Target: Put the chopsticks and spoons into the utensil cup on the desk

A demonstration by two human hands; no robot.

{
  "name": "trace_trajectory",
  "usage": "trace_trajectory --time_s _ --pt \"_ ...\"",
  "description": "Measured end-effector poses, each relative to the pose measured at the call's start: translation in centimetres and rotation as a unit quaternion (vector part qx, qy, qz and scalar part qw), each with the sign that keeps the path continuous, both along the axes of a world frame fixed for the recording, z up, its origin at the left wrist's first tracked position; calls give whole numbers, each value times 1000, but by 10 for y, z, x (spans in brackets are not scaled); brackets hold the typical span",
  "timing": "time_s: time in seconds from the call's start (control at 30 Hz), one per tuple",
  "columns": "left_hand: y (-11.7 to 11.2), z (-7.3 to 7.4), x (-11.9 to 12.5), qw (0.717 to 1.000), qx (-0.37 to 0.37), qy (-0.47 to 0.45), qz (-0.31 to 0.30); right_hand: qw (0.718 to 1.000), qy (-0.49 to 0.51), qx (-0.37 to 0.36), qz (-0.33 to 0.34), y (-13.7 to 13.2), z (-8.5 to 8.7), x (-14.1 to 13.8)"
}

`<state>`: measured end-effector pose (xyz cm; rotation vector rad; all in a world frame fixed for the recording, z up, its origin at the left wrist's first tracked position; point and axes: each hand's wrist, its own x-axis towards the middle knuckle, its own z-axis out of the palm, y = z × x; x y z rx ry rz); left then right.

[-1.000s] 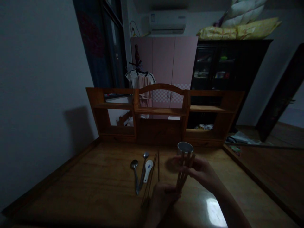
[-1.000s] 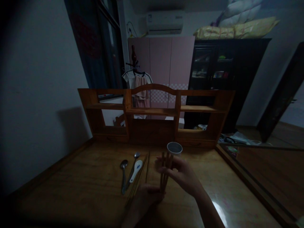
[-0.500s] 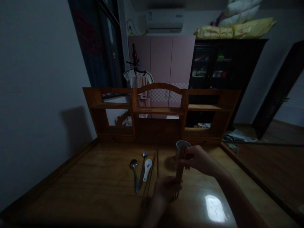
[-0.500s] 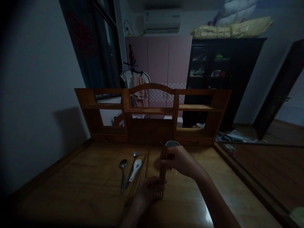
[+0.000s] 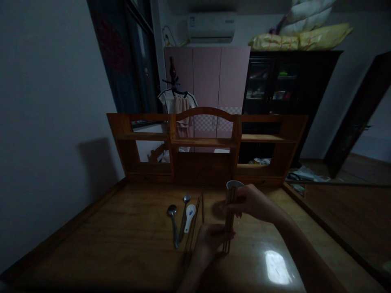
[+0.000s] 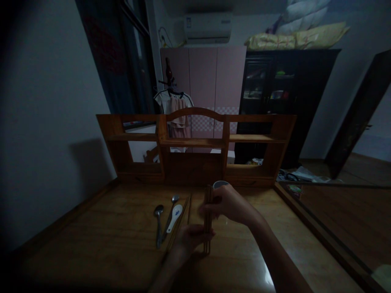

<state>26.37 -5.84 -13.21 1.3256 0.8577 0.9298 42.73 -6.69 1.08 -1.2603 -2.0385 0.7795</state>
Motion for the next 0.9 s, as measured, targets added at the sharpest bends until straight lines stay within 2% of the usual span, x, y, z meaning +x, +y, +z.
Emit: trace_trajectory --time_s 0.3,0.43,0.6,0.67,0.73,0.8,0.87,0.9 --pt "0 0 -1 1000 -18 -20 -12 1000 -15 0 -21 0 0 -2" --pt "-2 0 -2 999 -10 -30 1 1000 12 2 -22 -1 -4 -5" --pt "-7 4 -3 999 18 -42 13 998 47 47 -12 -2 -14 -10" --pt "-7 8 -6 998 40 -41 25 995 52 76 -29 1 -14 -13" --pt "-4 13 -16 996 63 -42 50 989 70 110 -65 6 -11 -18" --pt "3 21 -36 992 66 -51 96 980 111 125 -106 14 -10 -24" --pt "12 28 -66 985 46 -60 155 975 128 102 -152 26 -13 -31" --pt "18 31 -83 981 40 -53 185 977 106 78 -169 33 -18 -35"
